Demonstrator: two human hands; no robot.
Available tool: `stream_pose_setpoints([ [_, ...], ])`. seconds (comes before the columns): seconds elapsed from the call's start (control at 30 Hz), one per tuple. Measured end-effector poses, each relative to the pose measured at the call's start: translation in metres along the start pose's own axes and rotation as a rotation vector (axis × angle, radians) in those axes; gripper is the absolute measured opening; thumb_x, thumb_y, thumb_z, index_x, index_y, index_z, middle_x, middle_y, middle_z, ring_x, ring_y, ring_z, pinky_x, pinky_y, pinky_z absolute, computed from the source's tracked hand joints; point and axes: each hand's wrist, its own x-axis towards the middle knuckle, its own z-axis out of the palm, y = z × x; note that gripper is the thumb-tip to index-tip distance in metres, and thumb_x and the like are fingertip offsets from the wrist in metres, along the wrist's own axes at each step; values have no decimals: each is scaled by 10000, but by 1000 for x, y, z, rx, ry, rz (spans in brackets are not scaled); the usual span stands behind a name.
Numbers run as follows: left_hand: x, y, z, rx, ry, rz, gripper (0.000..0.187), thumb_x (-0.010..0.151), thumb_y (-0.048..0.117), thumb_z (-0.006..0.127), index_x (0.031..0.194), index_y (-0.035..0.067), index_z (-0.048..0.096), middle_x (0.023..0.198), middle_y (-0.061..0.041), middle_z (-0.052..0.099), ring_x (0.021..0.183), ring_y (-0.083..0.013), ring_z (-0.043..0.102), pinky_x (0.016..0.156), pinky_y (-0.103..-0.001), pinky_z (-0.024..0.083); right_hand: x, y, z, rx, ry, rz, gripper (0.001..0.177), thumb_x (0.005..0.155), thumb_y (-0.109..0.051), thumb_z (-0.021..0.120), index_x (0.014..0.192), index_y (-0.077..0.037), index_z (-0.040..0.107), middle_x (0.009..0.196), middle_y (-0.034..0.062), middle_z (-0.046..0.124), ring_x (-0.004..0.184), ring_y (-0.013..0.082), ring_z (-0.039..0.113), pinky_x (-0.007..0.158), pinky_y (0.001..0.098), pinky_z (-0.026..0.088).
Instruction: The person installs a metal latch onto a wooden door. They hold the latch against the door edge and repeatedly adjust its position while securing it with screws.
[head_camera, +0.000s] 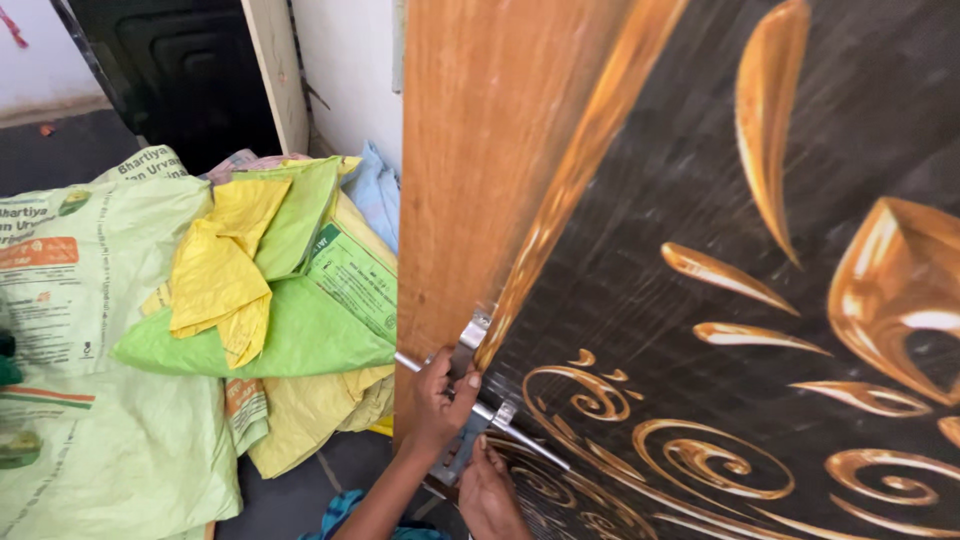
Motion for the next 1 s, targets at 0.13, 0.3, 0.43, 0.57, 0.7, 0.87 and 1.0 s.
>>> stream_pose_setpoints([
  [0.13, 8, -6, -1, -32, -36, 29, 161, 911, 175, 679, 914, 27, 617, 661, -23, 537, 596, -115, 519, 559, -281, 410, 4, -4, 3, 19, -9, -52, 206, 1036, -324, 592, 1093, -128, 616, 995, -19, 636, 965, 107, 558, 881, 303, 427],
  [0.3, 14, -17, 2, -97, -96, -55, 167, 913, 186, 668, 905, 31, 606, 661, -33, 532, 575, -123, 500, 544, -287, 404, 7, -5, 9, 22, 135, -81, 183, 998, -307, 575, 1055, -137, 617, 981, -39, 651, 962, 89, 589, 889, 275, 456],
  [0.43, 25, -31, 2, -127, -194, 3, 172, 925, 185, 683, 884, 36, 606, 680, -51, 534, 610, -153, 517, 570, -302, 418, 5, -12, 23, 86, 79, -71, 175, 1028, -307, 589, 1060, -137, 620, 972, -30, 658, 926, 106, 592, 853, 284, 460],
  [0.57, 38, -43, 1, -128, -296, 59, 163, 915, 189, 690, 897, 41, 623, 715, -54, 582, 631, -167, 576, 585, -307, 461, 13, -15, 24, 94, 170, -150, 202, 1001, -285, 594, 1102, -114, 630, 1061, -19, 688, 1026, 100, 619, 946, 268, 463],
  [0.7, 48, -48, 5, -112, -351, 22, 160, 889, 194, 709, 880, 49, 640, 667, -53, 589, 606, -173, 589, 572, -313, 463, 25, -13, 23, 80, 176, -280, 246, 997, -292, 615, 1152, -102, 636, 1123, -12, 694, 1048, 96, 615, 957, 284, 457],
  [0.87, 58, -57, 9, -201, -451, 7, 152, 895, 190, 690, 920, 46, 648, 696, -57, 629, 622, -171, 618, 594, -308, 490, 38, -9, 22, 118, 310, -349, 348, 966, -312, 618, 1223, -78, 625, 1150, 25, 711, 1098, 131, 636, 1012, 307, 467],
  [1.0, 66, -60, 9, -267, -503, 23, 154, 909, 185, 678, 949, 39, 649, 729, -63, 658, 647, -177, 646, 613, -312, 513, 43, -11, 33, 51, 236, -398, 446, 976, -378, 574, 1237, -18, 605, 1128, 105, 727, 1064, 237, 674, 974, 419, 514],
])
